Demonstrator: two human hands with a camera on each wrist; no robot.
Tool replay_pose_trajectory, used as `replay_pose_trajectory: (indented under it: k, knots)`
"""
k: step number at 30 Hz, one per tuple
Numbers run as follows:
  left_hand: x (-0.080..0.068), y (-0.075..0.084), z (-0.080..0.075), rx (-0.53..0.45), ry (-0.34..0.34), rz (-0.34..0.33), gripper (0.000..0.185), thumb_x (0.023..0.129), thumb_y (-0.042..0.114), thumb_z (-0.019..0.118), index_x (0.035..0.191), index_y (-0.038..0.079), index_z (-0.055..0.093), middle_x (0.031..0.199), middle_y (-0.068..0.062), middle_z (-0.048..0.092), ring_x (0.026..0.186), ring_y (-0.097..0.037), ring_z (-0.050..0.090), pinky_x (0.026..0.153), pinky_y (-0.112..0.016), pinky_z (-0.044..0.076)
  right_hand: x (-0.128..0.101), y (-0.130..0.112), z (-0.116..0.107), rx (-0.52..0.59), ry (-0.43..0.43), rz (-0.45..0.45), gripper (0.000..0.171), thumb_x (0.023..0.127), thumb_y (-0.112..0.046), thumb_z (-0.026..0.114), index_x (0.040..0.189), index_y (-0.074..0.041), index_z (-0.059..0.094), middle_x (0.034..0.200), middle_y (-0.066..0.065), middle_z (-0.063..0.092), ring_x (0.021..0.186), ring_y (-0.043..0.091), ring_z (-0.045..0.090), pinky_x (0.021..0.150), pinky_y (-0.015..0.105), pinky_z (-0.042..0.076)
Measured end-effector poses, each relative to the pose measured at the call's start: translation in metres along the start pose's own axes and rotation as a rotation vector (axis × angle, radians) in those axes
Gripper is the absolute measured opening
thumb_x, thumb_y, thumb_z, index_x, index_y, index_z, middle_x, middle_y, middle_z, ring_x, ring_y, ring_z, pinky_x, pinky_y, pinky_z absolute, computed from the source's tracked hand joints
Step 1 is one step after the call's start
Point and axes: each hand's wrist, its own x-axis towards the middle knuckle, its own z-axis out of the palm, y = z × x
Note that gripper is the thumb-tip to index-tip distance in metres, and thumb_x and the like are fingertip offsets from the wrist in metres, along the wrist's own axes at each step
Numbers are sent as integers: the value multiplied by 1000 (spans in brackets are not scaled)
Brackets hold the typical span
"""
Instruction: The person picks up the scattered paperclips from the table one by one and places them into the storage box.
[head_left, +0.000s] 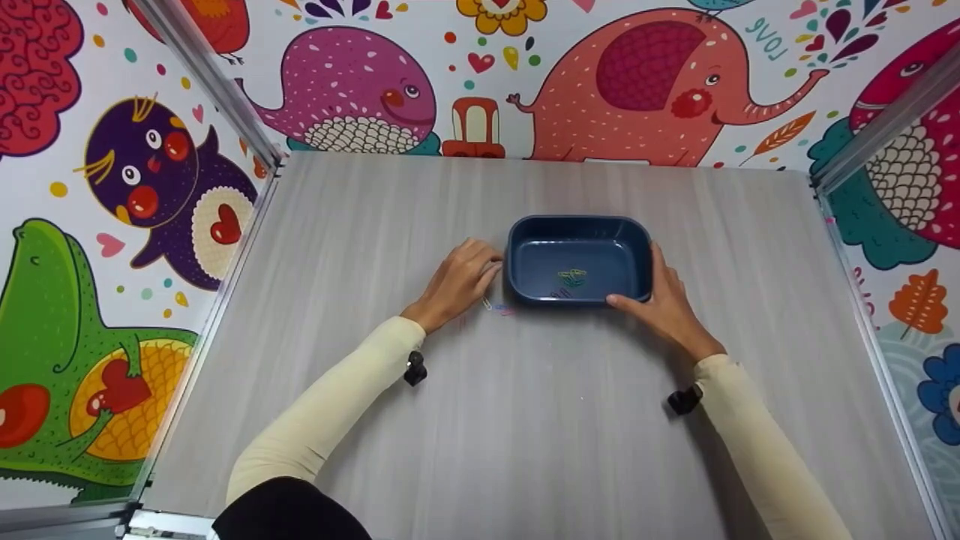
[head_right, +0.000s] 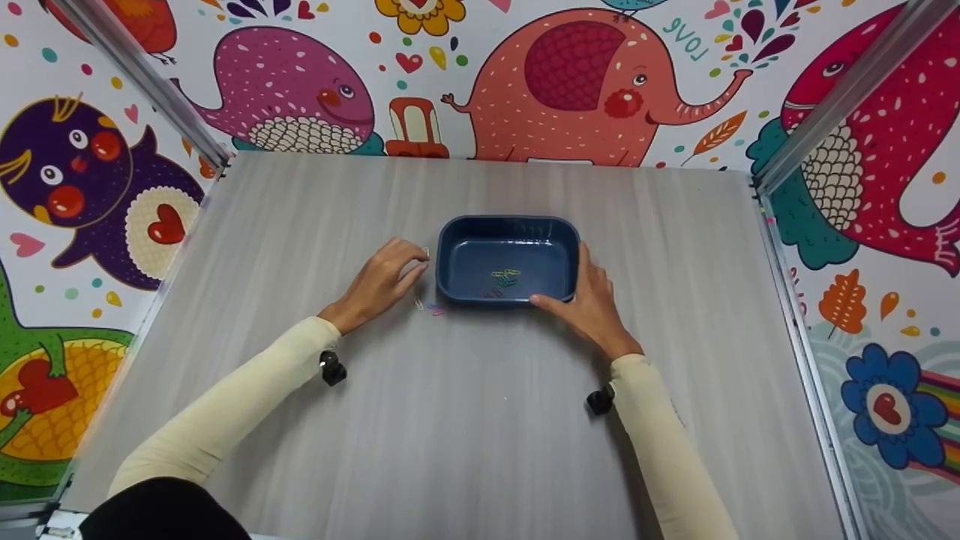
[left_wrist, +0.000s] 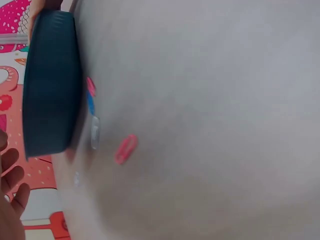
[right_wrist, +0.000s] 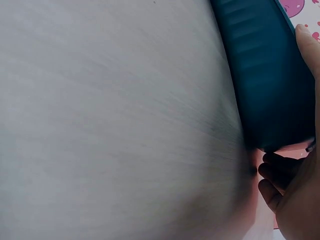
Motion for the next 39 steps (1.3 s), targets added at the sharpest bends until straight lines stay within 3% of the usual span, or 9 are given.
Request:
replay_pose_trajectory:
  k: [17, 28, 39]
  knots:
    - [-13, -31, 15, 18, -36, -80, 12, 107, 7, 72, 114, 0, 77, 110, -11, 76, 106, -32, 68, 85, -49, 56, 1, 1, -2, 8, -4, 8, 129, 95, -57, 83, 177, -21, -9, 177, 32, 14, 160, 53, 19, 124, 79, 20]
    - [-8, -48, 25, 97, -92, -78, 15, 107, 14, 74, 118, 6, 78, 115, -10, 73, 111, -31, 66, 85, -48, 52, 0, 1, 2, 7, 8, 2, 128, 94, -55, 84, 178, -17, -6, 176, 33, 16, 158, 53, 22, 123, 78, 21]
    - [1, -56, 32, 94, -117, -75, 15, 107, 15, 73, 117, 5, 79, 116, -12, 70, 112, -33, 65, 87, -50, 50, -1, 0, 0, 19, 10, -5, 128, 94, -52, 84, 178, -18, -6, 178, 31, 15, 160, 52, 21, 124, 78, 19]
